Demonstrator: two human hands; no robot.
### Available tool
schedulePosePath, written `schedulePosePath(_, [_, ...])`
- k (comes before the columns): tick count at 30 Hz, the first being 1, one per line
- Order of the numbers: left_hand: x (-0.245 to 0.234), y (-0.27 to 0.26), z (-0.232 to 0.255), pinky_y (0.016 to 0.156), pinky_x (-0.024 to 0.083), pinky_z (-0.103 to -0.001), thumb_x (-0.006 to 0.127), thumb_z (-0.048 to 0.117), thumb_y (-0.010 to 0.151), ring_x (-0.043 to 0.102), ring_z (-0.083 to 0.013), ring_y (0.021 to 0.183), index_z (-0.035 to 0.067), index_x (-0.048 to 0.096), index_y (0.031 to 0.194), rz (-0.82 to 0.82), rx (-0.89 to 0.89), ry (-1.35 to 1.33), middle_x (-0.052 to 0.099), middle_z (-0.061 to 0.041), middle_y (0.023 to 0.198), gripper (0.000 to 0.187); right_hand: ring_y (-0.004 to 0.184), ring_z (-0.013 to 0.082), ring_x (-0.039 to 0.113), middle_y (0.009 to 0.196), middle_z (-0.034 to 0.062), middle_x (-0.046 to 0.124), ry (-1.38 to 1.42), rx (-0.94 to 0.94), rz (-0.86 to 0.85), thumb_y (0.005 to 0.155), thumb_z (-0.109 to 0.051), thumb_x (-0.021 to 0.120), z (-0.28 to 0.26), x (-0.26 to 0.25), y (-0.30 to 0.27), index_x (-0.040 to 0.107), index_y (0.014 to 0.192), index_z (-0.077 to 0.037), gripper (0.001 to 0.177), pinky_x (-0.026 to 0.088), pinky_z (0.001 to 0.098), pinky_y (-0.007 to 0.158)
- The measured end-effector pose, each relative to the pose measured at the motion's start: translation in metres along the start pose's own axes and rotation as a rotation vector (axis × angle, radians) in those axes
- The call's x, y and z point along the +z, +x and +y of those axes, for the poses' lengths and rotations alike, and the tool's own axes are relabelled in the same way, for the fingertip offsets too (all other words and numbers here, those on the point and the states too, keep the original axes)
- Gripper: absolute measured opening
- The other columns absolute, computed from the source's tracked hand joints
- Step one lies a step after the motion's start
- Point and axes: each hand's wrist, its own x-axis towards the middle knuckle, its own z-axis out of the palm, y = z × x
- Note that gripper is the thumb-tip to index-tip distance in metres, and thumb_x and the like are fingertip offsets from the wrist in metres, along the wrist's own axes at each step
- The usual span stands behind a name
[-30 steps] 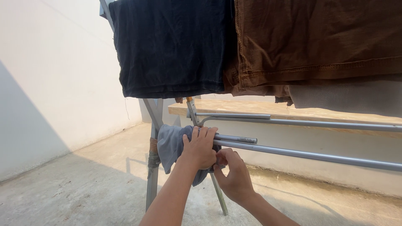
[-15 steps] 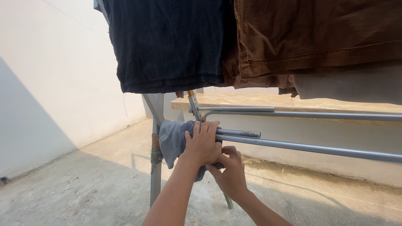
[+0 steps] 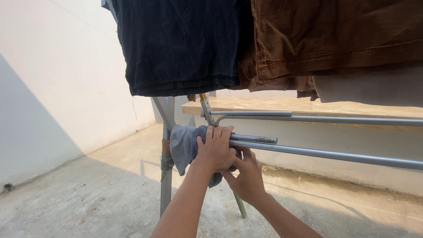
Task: The recorder is hanging several pieces of clothing, including shorts and underwear, onto a laundry drying rack outside.
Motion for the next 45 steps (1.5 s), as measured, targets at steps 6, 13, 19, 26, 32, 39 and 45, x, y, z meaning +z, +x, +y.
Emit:
schedulePosePath(6, [0.005, 0.002, -0.001, 0.117, 0.008, -0.076, 0.052, 0.024, 0.082, 0.008, -0.0421, 0.155, 0.027, 0.028, 0.155, 0.013, 0.010, 0.019, 0.025, -0.011, 0.163, 0.077, 0.130, 0.0233, 0.039, 0.126, 0.0007, 0.062, 0.006, 0.061, -0.110, 0.073, -0.033, 0.089, -0.007, -0.010, 0.006, 0.079, 0.109, -0.018, 0.040, 0.023, 0.0489, 0.101])
schedulePosePath(13, [0.004, 0.002, -0.001, 0.117, 0.009, -0.076, 0.050, 0.023, 0.081, 0.008, -0.0424, 0.155, 0.026, 0.028, 0.155, 0.018, 0.015, 0.010, 0.025, -0.011, 0.163, 0.078, 0.118, 0.0176, 0.053, 0.104, -0.0044, 0.071, -0.003, 0.155, -0.378, 0.090, -0.040, 0.072, 0.013, 0.002, -0.008, 0.078, 0.095, -0.016, 0.026, 0.028, 0.0494, 0.103])
schedulePosePath(19, [0.002, 0.000, -0.001, 0.116, 0.010, -0.076, 0.052, 0.024, 0.080, 0.010, -0.0427, 0.154, 0.026, 0.028, 0.155, 0.019, 0.022, 0.028, 0.027, -0.011, 0.162, 0.078, 0.111, 0.0204, 0.057, 0.094, 0.0004, 0.070, -0.243, -0.023, -0.272, 0.093, -0.040, 0.069, 0.029, -0.002, -0.025, 0.068, 0.095, -0.015, 0.025, 0.030, 0.0560, 0.109])
schedulePosePath(26, [-0.007, -0.003, 0.005, 0.116, 0.013, -0.076, 0.057, 0.027, 0.081, 0.016, -0.0438, 0.152, 0.033, 0.028, 0.156, 0.021, 0.027, -0.017, 0.033, -0.011, 0.158, 0.081, 0.105, 0.0268, 0.061, 0.096, 0.0041, 0.073, -0.261, -0.250, -0.155, 0.093, -0.029, 0.068, 0.056, 0.007, -0.036, 0.064, 0.087, -0.011, 0.019, 0.038, 0.0513, 0.100])
schedulePosePath(32, [-0.010, -0.002, 0.008, 0.115, 0.015, -0.076, 0.058, 0.024, 0.081, 0.015, -0.0454, 0.151, 0.039, 0.035, 0.152, 0.003, 0.021, 0.027, 0.034, -0.012, 0.157, 0.076, 0.086, 0.0220, 0.067, 0.085, 0.0025, 0.073, -0.249, -0.179, -0.250, 0.097, -0.031, 0.066, 0.042, -0.004, -0.034, 0.066, 0.083, -0.012, 0.024, 0.047, 0.0412, 0.087])
schedulePosePath(39, [-0.012, -0.003, 0.008, 0.117, 0.019, -0.074, 0.061, 0.026, 0.087, 0.019, -0.0408, 0.152, 0.040, 0.042, 0.148, 0.003, 0.014, 0.011, 0.037, -0.009, 0.156, 0.066, 0.085, 0.0246, 0.068, 0.083, 0.0042, 0.073, -0.161, -0.210, -0.179, 0.096, -0.025, 0.067, 0.056, -0.003, -0.035, 0.069, 0.083, -0.010, 0.019, 0.052, 0.0436, 0.080])
schedulePosePath(45, [-0.020, -0.010, 0.013, 0.115, 0.022, -0.072, 0.074, 0.028, 0.082, 0.022, -0.0391, 0.150, 0.042, 0.041, 0.148, 0.018, 0.027, 0.020, 0.031, -0.008, 0.157, 0.075, 0.104, 0.0273, 0.064, 0.094, 0.0081, 0.070, -0.205, -0.260, -0.180, 0.094, -0.019, 0.066, 0.054, -0.007, -0.038, 0.065, 0.084, -0.007, 0.015, 0.050, 0.0461, 0.090])
